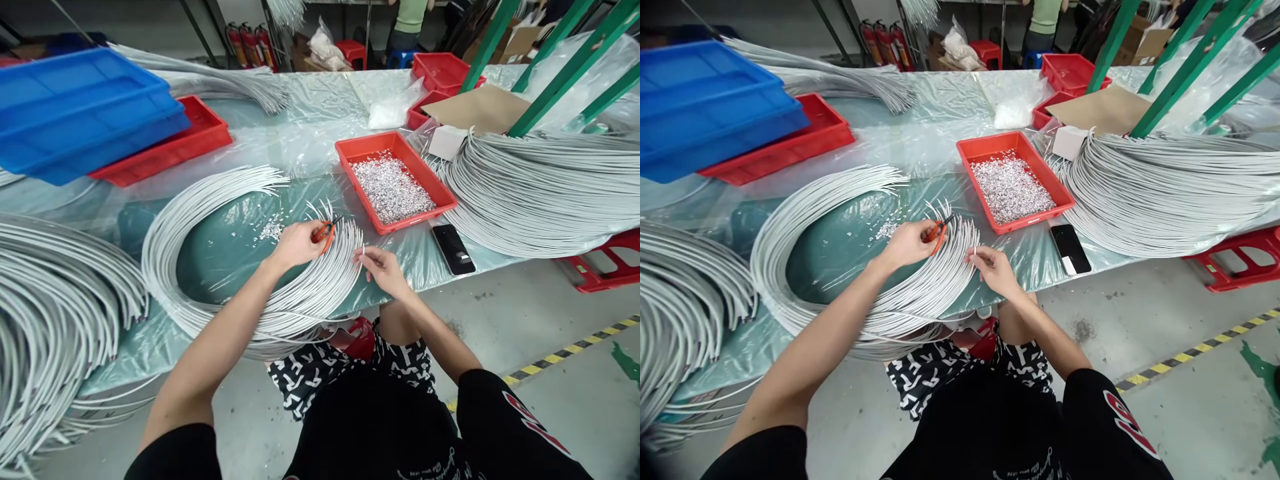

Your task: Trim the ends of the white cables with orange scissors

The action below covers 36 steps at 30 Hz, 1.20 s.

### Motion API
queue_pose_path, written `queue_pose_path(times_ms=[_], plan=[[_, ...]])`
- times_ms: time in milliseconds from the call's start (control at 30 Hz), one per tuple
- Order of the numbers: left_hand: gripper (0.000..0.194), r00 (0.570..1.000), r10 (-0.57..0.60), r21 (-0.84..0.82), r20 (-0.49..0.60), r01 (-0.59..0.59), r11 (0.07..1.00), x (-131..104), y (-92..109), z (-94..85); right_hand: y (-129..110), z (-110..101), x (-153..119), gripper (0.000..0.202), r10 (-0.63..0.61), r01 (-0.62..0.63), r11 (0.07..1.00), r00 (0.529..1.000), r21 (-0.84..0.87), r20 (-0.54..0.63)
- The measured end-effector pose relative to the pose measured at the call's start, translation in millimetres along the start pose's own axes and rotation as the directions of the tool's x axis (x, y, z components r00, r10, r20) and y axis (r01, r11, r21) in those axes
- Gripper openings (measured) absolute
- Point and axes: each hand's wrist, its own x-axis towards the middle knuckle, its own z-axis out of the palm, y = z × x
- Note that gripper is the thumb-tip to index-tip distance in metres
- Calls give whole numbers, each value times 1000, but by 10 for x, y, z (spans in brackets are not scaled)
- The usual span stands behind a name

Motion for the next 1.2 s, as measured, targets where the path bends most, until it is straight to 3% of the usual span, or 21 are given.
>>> queue_pose_path(times_ms=[133,267,367,733,1200], plan=[[34,983,150,-177,108,-129,976,-102,128,-34,33,86,7,38,63,-51,958,997,284,-33],[19,948,259,-204,187,-221,954,-159,210,-48,53,109,2,44,75,-62,959,996,276,-37],[20,914,306,-169,267,-268,948,-190,209,-67,62,104,-11,47,72,-64,972,997,228,-30],[32,857,299,-296,420,-182,938,-209,214,-160,76,99,-48,40,-8,12,977,1000,212,-19],[35,809,325,-421,490,-106,901,-224,219,-190,57,81,-59,48,-5,0,994,999,109,41]])
